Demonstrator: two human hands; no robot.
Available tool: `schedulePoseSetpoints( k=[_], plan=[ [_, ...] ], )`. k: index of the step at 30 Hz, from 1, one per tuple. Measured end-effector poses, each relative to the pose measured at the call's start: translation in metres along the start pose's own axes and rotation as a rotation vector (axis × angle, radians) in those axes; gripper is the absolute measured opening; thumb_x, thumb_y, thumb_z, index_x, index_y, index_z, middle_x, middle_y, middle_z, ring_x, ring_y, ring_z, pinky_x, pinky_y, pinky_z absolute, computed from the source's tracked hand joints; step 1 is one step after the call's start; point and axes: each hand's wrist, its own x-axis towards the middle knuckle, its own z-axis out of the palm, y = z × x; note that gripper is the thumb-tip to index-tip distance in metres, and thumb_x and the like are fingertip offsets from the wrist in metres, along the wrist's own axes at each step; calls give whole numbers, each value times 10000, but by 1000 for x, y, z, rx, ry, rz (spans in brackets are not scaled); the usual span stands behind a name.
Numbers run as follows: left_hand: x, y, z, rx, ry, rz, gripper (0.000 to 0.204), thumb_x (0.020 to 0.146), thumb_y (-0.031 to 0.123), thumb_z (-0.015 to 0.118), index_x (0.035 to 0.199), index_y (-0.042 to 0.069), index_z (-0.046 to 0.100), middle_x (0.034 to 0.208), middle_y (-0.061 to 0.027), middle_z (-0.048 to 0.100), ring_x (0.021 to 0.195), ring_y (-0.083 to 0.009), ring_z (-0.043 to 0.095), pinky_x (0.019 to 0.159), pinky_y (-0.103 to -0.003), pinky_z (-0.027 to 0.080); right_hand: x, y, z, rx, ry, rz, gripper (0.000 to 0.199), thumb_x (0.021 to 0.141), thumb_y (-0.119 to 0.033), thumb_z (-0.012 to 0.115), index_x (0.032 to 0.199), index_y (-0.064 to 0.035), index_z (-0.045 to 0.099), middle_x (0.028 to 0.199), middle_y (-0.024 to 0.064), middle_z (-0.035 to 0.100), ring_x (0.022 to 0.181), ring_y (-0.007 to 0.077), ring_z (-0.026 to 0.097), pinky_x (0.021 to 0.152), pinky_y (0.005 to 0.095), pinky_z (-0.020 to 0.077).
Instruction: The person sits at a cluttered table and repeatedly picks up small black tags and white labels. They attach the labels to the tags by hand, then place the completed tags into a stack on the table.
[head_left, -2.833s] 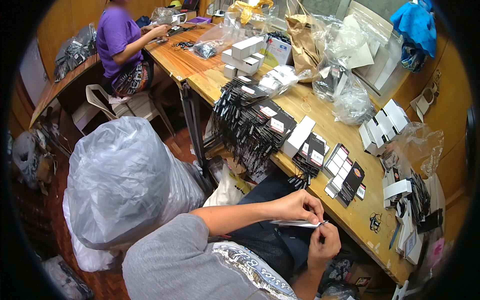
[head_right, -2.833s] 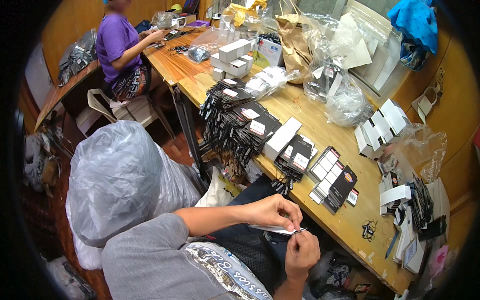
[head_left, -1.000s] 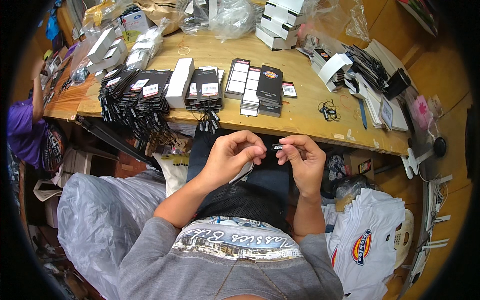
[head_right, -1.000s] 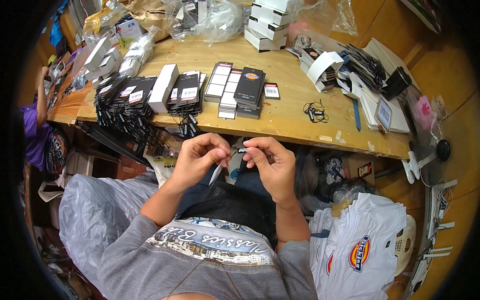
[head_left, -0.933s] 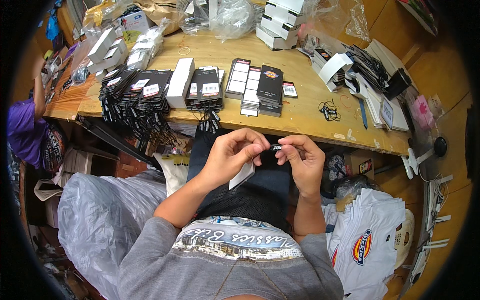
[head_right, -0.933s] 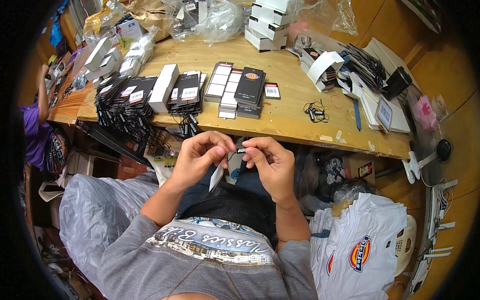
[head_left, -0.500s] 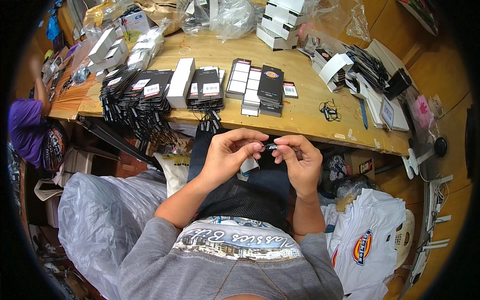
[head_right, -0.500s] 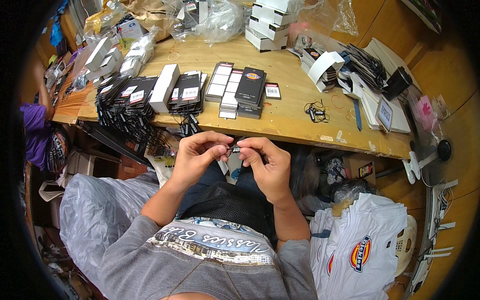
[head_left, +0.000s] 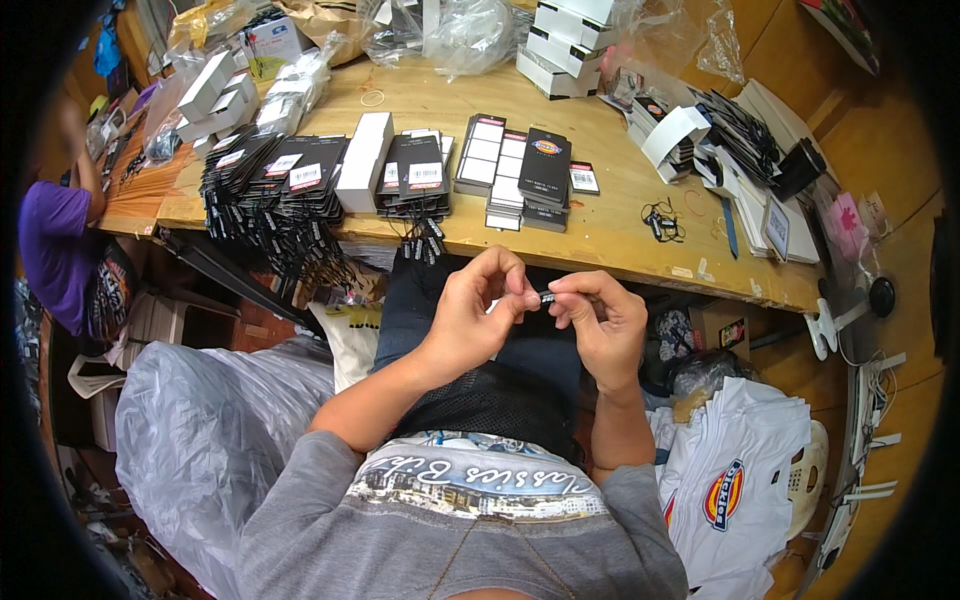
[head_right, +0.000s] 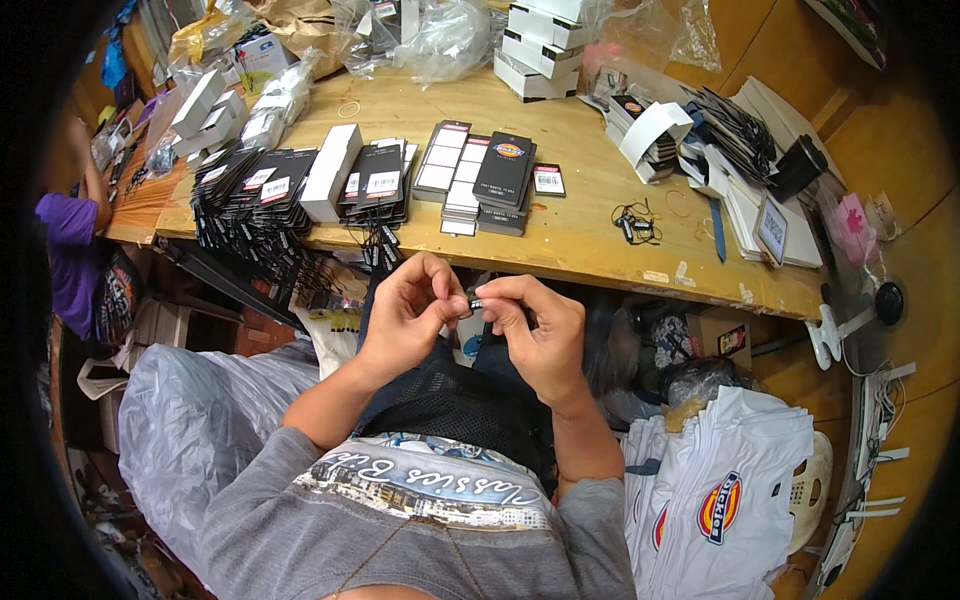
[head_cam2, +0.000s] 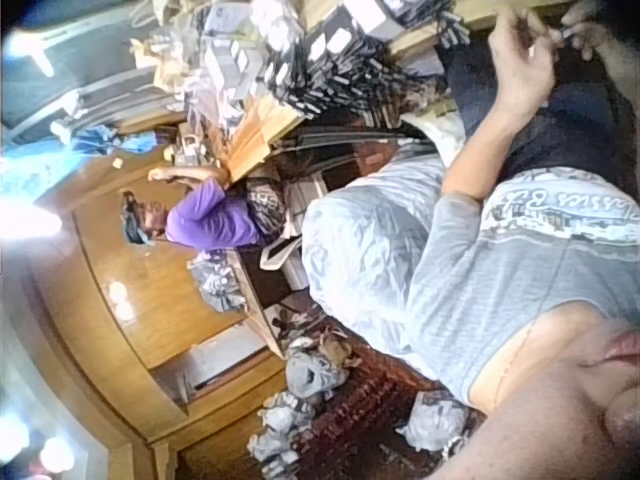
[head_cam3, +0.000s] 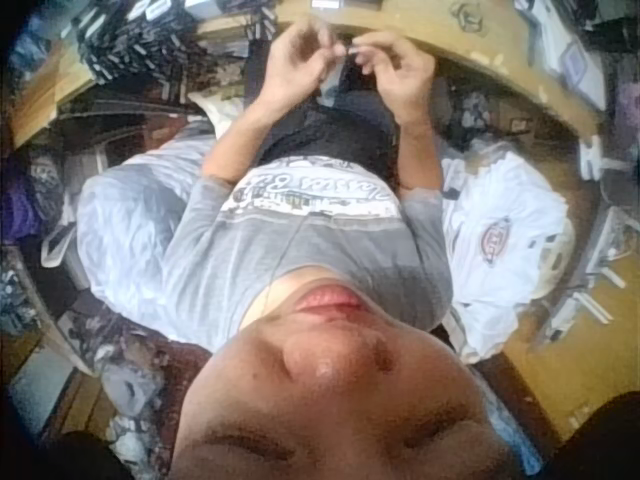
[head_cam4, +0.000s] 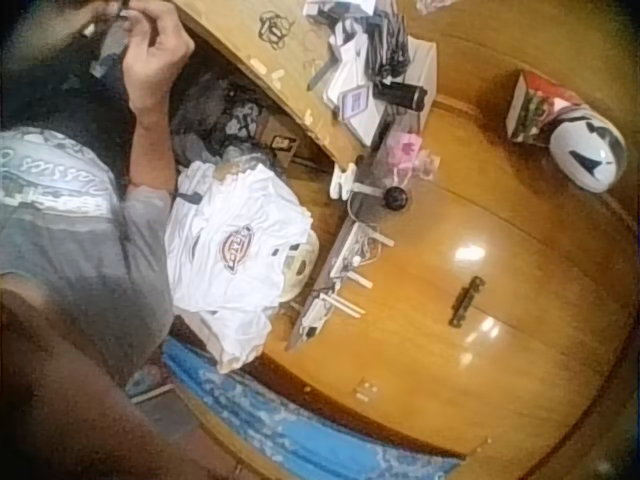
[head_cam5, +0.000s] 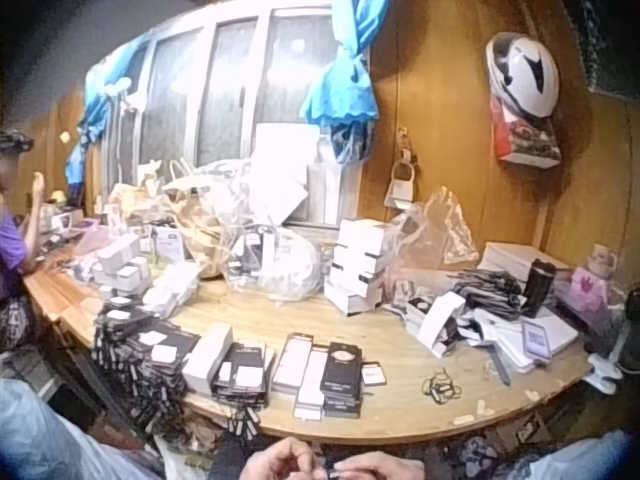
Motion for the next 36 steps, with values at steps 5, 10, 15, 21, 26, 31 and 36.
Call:
schedulePoseSetpoints(
  k=[5,10,15,21,26,31,36],
  plan=[
    [6,-10,2,-12,-44,53,121,729,-48,502,751,22,406,744,-57,511,675,-88,505,614,-207,432,-6,0,-3,-61,50,15,48,756,0,535,790,28,554,662,51,550,540,72,501,478,170,403],
    [12,-31,18,-449,-248,-173,254,821,146,483,1011,39,352,987,-141,503,953,-171,478,820,-291,377,2,-13,-25,-92,201,106,54,753,-11,544,787,31,547,670,39,564,570,62,506,529,175,408],
    [14,-47,35,-566,-391,-589,406,827,238,477,1114,57,254,1038,-182,504,934,-218,516,774,-317,407,24,-5,-48,-600,165,127,77,737,-37,540,789,20,541,583,94,545,514,125,529,489,228,402],
    [14,-66,34,-531,-329,-761,280,838,101,421,1081,26,305,1021,-197,516,916,-257,540,713,-312,474,35,26,-48,-894,11,44,47,709,-49,531,708,-2,526,643,159,541,566,307,528,511,336,404],
    [12,-76,29,-351,-346,-669,228,810,100,487,1014,13,433,944,-119,561,848,-155,554,711,-258,456,33,31,-42,-972,-18,-8,45,715,-39,515,696,-2,497,641,161,537,619,330,525,538,367,398],
    [14,-86,23,96,-300,-403,165,788,95,529,920,-6,520,868,-26,568,766,-71,520,701,-208,411,28,37,-36,-1017,11,-77,51,712,-30,514,685,2,483,645,172,527,614,329,516,533,366,392],
    [17,-31,5,709,-276,155,211,743,32,529,939,-31,484,817,-167,539,763,-325,523,724,-278,412,25,22,-52,-640,53,95,65,714,-18,537,769,11,519,622,115,551,533,196,543,475,285,410]
  ],
)
